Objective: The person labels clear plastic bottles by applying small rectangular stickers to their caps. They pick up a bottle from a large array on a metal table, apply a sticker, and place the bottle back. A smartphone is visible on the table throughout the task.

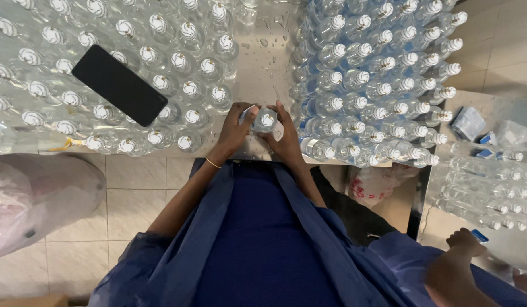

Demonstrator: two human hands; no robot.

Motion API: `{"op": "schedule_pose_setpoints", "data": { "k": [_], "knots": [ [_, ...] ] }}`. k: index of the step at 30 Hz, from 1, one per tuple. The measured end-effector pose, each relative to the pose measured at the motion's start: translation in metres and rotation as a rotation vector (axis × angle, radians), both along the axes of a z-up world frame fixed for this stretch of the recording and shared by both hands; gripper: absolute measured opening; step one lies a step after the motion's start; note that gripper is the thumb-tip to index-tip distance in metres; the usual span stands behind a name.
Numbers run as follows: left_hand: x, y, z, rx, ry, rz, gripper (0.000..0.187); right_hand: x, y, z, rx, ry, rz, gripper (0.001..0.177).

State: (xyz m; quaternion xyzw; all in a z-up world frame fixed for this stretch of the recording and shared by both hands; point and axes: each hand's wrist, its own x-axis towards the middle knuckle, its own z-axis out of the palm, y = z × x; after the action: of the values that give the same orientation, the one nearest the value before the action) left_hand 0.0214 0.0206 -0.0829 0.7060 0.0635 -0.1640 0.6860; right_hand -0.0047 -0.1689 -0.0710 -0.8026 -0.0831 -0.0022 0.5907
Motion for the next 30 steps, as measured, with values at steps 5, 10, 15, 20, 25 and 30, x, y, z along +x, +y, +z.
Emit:
{"op": "schedule_pose_setpoints", "data": {
  "k": [5,10,15,20,25,30],
  "knots": [
    [0.0,-0.002,-0.013,-0.03,0.044,0.049,0.037,0.0,0.01,-0.011,-0.018,0.008,0.01,0.106],
    [-0.003,0.002,-0.022,-0.012,0.142,0.062,0.057,0.01,0.014,-0.032,-0.678,-0.53,0.143,0.072],
    [0.003,0.001,-0.03,0.02,0.167,0.067,0.053,0.006,0.024,-0.031,-0.088,0.045,-0.023,0.112],
    [0.004,-0.002,-0.037,0.123,0.199,0.04,0.048,0.01,0.027,-0.034,0.063,0.106,-0.025,0.116],
    [-0.004,0.002,-0.044,0.142,0.165,0.082,0.04,0.012,0.027,-0.037,-0.016,0.119,-0.009,0.112],
    [-0.01,0.006,-0.051,0.028,0.175,0.087,0.039,0.011,0.03,-0.037,-0.02,0.124,-0.012,0.112]
  ]
}}
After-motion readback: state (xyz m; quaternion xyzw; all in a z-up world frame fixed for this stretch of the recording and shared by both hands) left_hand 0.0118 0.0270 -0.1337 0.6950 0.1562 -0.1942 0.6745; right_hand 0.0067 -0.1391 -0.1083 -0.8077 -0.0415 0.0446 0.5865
